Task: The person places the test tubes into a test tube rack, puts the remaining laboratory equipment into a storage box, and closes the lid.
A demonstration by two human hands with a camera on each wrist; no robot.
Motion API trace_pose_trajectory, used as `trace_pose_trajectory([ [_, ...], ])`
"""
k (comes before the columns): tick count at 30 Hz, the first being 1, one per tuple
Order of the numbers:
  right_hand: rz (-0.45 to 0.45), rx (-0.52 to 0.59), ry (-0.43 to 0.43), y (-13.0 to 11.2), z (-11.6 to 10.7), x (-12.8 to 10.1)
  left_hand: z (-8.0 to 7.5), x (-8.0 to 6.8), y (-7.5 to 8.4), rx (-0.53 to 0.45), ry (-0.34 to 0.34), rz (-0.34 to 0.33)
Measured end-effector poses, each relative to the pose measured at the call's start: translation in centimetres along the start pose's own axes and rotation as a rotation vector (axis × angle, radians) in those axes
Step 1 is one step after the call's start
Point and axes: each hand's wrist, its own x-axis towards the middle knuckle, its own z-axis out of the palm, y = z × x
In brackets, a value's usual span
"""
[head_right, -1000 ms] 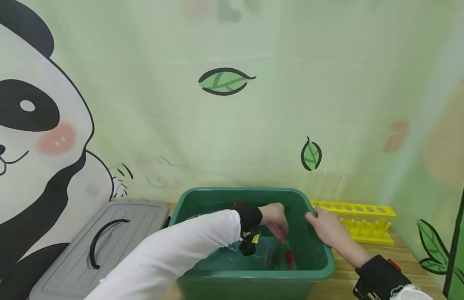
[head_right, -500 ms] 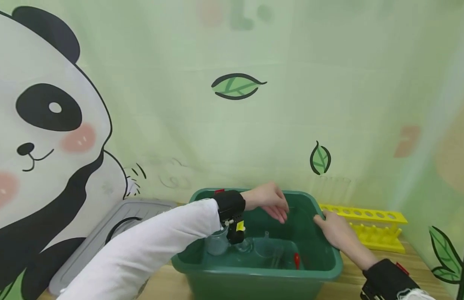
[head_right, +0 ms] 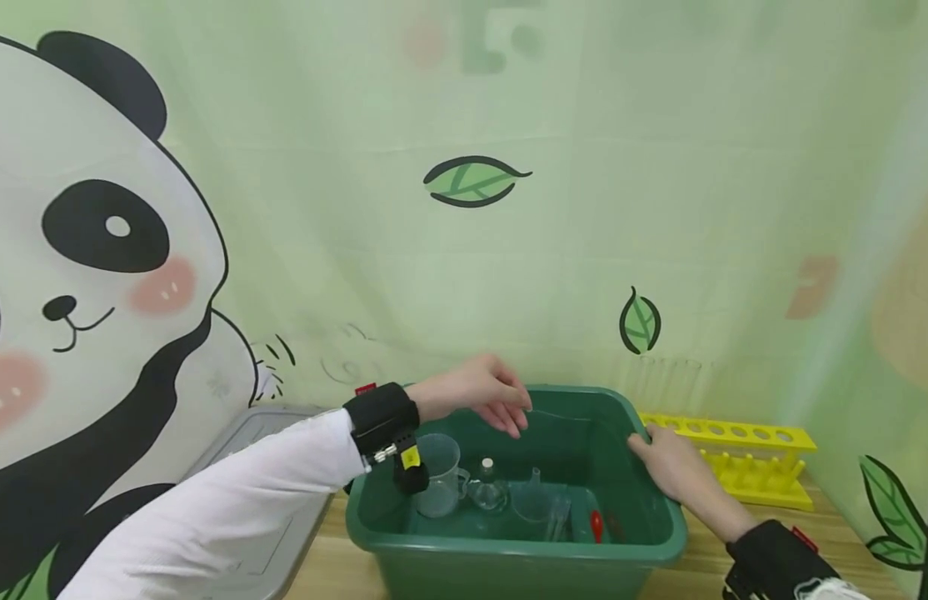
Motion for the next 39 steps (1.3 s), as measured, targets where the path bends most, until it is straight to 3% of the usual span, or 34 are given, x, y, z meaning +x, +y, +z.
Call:
trace_pose_trajectory([
  [9, -0.009, -0.013, 0.007, 0.1, 0.0, 0.1, -2.7, -5.2, -0.6, 0.070, 0.114, 0.021],
  [17, -0.010, -0.017, 0.005, 0.1, 0.0, 0.1, -5.6, -9.6, -2.3, 0.132, 0.273, 0.025],
  [21, 0.001, -0.010, -0.002, 0.1, 0.0, 0.1, -7.1, -12.1, -4.3, 0.172, 0.378, 0.018],
  [29, 0.004, -0.060, -0.004, 0.1, -0.3, 0.3, -9.8, -16.5, -9.2, 0.239, 0.696, -0.095],
  [33, 0.015, -0.099, -0.016, 0.2, -0.3, 0.3, -10.7, -18.2, -11.3, 0.245, 0.776, -0.127],
  [39, 0.031, -0.070, -0.035, 0.3, -0.1, 0.4, -12.4, -20.4, -14.7, 0.302, 0.870, -0.217],
])
